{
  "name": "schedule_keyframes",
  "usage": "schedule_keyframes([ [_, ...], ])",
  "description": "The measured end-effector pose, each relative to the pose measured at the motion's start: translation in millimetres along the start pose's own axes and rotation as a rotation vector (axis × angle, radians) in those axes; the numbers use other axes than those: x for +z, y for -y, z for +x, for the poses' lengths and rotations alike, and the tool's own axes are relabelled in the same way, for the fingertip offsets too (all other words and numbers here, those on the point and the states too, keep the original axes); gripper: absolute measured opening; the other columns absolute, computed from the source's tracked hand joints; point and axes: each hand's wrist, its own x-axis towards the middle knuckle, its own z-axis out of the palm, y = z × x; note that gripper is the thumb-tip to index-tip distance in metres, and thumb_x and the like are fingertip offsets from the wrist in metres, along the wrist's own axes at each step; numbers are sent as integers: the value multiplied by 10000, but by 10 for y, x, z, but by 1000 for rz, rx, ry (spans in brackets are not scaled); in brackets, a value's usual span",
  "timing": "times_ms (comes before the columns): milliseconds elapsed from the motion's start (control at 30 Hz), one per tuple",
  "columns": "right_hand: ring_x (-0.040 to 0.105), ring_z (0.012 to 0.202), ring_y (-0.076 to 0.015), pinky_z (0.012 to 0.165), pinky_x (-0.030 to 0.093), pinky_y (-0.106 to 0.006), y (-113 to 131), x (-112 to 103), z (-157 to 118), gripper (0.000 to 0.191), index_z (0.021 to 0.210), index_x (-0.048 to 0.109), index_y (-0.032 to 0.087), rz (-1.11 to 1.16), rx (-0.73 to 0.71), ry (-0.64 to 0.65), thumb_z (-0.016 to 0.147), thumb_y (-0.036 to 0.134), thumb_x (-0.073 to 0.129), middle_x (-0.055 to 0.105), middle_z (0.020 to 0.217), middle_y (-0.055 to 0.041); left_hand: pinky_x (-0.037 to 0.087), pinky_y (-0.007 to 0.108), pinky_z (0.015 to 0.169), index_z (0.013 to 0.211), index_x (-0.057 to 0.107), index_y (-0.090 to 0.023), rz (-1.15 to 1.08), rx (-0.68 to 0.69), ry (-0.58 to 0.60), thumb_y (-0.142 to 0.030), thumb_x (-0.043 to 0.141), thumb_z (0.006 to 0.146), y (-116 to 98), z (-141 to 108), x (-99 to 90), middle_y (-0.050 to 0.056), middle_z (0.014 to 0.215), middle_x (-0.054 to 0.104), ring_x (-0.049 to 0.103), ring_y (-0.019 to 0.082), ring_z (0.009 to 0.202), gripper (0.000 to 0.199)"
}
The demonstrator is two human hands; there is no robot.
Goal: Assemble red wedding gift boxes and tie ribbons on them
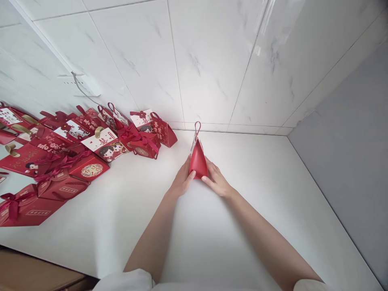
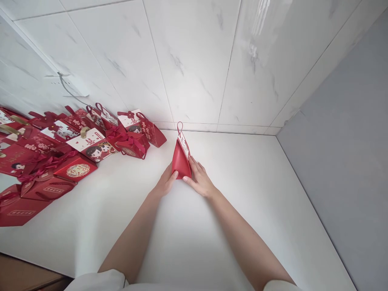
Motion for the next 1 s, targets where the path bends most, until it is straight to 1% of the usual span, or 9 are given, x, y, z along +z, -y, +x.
schedule_keyframes([
  [100,53,1504,-278,1175,179,-584,-22,-41,-9,711,1541,66,356,52,31,30,944,579,381,64,1634,-7,273,474,1186,1537,173,-274,-20,-5,45,-529,365,952,-27,10,-12,42,1571,297,260,288,1456,667],
  [233,52,1504,-269,1196,144,-564,-42,-68,0,695,1530,108,396,135,0,13,937,558,433,92,1630,31,306,470,1171,1500,308,-280,-177,-9,86,-563,327,950,-41,8,-29,44,1520,396,329,298,1423,619],
  [367,269,1454,-268,1175,278,-504,-36,-55,10,641,1497,248,364,351,-28,-47,926,517,497,272,1586,-19,345,482,1132,1462,385,-267,-217,-33,54,-537,374,950,56,-6,-42,74,1485,440,398,322,1372,579],
  [433,376,1395,-276,1125,362,-502,-31,-41,6,635,1467,294,337,444,13,-65,908,510,539,362,1534,-55,351,481,1118,1478,346,-263,-204,-55,4,-540,423,933,138,-9,-46,93,1492,420,399,322,1367,617],
  [533,415,1364,-287,1080,413,-507,-16,-31,2,677,1459,285,334,522,57,-100,879,511,587,356,1531,-69,366,480,1093,1523,213,-266,-204,-69,-32,-582,480,889,233,-5,-49,118,1462,435,448,312,1321,758],
  [600,421,1360,-283,1080,416,-499,5,-42,6,680,1474,266,344,543,37,-86,889,505,573,331,1548,-60,361,472,1093,1533,179,-279,-164,-63,-35,-591,482,881,256,-3,-52,114,1433,458,463,306,1302,783],
  [733,417,1365,-273,1132,356,-493,56,-84,22,605,1474,316,351,509,1,-48,922,492,521,366,1538,-37,332,461,1116,1495,309,-317,-48,-55,-30,-582,435,905,253,-10,-66,85,1411,470,444,302,1305,659],
  [800,394,1382,-277,1148,332,-494,71,-93,29,595,1469,337,356,496,3,-60,921,500,518,369,1539,-26,337,468,1110,1493,312,-325,-58,-43,-20,-584,430,907,261,-8,-80,83,1414,467,456,303,1291,651],
  [1000,428,1358,-272,1110,384,-478,81,-84,40,541,1470,348,348,611,43,-75,960,520,411,404,1521,-17,327,499,1102,1515,265,-258,-162,105,124,-577,525,866,308,33,-130,113,1526,350,405,339,1326,768],
])
